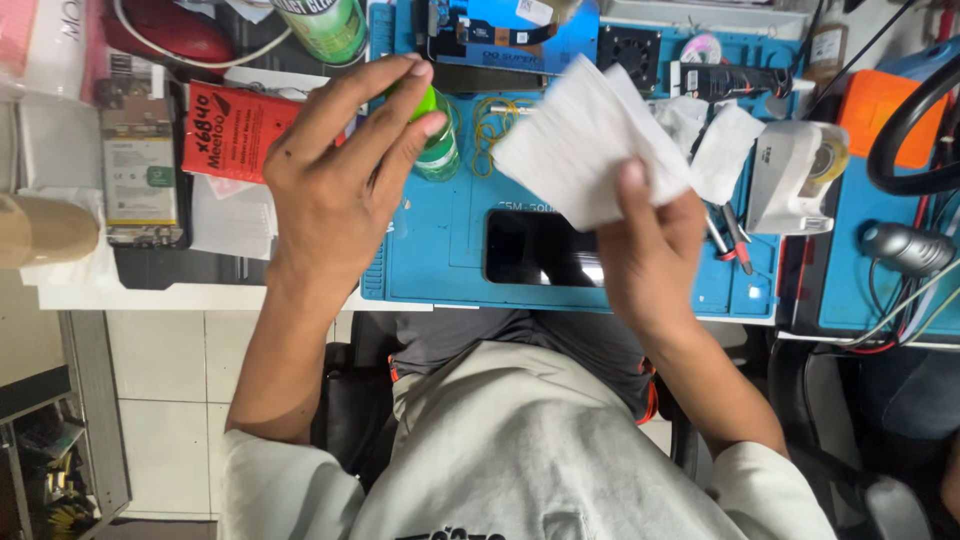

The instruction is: The person sprays cleaning liquid from a green bottle onto a tissue and wipes the screen of a smartphone, first while the phone lies on the work mat and then while holding it in one hand. They refold the tissue, wipe the screen again on and off the mat, and finally set the phone down and touch its screen.

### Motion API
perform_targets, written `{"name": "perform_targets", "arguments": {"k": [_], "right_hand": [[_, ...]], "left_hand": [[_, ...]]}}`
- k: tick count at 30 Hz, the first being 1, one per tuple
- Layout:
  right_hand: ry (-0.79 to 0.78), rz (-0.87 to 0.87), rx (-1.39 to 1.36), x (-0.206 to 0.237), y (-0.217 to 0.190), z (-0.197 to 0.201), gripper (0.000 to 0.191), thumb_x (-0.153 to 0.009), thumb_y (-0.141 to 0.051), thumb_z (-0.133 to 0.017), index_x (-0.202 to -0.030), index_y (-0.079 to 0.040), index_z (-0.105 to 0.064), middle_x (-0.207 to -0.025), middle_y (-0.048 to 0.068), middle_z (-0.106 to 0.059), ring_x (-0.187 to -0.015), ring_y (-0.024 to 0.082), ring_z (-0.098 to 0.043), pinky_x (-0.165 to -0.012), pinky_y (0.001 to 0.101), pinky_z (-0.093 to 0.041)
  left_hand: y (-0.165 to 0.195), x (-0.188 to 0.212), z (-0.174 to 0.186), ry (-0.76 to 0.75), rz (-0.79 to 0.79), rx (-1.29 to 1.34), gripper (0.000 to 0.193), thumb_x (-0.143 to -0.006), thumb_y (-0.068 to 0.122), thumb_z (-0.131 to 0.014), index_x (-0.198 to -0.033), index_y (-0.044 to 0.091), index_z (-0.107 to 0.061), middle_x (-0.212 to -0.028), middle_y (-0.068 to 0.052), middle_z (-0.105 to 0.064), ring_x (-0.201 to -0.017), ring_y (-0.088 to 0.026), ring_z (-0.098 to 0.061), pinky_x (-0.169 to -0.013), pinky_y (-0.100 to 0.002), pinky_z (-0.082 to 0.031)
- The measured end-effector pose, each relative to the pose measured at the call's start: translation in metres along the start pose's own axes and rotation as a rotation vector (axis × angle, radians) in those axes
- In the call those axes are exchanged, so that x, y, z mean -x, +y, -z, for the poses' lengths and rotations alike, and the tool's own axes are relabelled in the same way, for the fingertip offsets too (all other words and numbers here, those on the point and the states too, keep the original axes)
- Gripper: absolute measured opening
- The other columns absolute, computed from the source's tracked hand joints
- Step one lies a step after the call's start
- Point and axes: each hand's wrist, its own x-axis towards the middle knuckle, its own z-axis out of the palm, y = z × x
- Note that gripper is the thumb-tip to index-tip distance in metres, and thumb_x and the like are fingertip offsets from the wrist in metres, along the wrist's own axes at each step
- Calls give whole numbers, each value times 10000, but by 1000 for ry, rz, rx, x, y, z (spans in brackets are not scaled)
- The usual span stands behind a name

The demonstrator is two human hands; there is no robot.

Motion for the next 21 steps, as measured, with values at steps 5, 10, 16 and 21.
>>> {"name": "perform_targets", "arguments": {"k": [5, 10, 16, 21], "right_hand": [[-73, 383, 333, -30, 31, -45, 210, -1182, -161, -599, -1269, 24, -647, -1007, -4, -660, -882, 39, -561, -756, 210, -445], [-76, 391, 345, -38, 35, -71, 251, -1152, -144, -555, -1302, 40, -637, -1063, -7, -683, -933, 50, -570, -793, 225, -454], [-31, 294, 285, -39, 36, -87, 321, -1147, -210, -495, -1288, 54, -613, -1105, 42, -723, -959, 107, -665, -846, 279, -541], [28, 376, 233, -39, 58, -116, 359, -1163, -243, -488, -1327, 55, -602, -1185, 64, -700, -1048, 104, -622, -915, 288, -519]], "left_hand": [[10, 8, -13, 77, 59, -10, 271, -1107, -23, -733, -1365, 4, -655, -1373, -107, -674, -1126, -225, -757, -933, -268, -652], [-1, 11, -32, 185, 155, -8, 188, -1086, -10, -697, -1271, -2, -664, -1169, -116, -725, -999, -245, -765, -810, -324, -625], [-3, 30, -71, 292, 366, 235, 101, -1086, 78, -622, -1150, 23, -678, -1000, -92, -751, -884, -212, -784, -739, -321, -612], [-4, 33, -90, 396, 443, 512, 336, -1183, 239, -384, -1224, 41, -653, -1097, -115, -757, -1029, -218, -758, -899, -328, -589]]}}
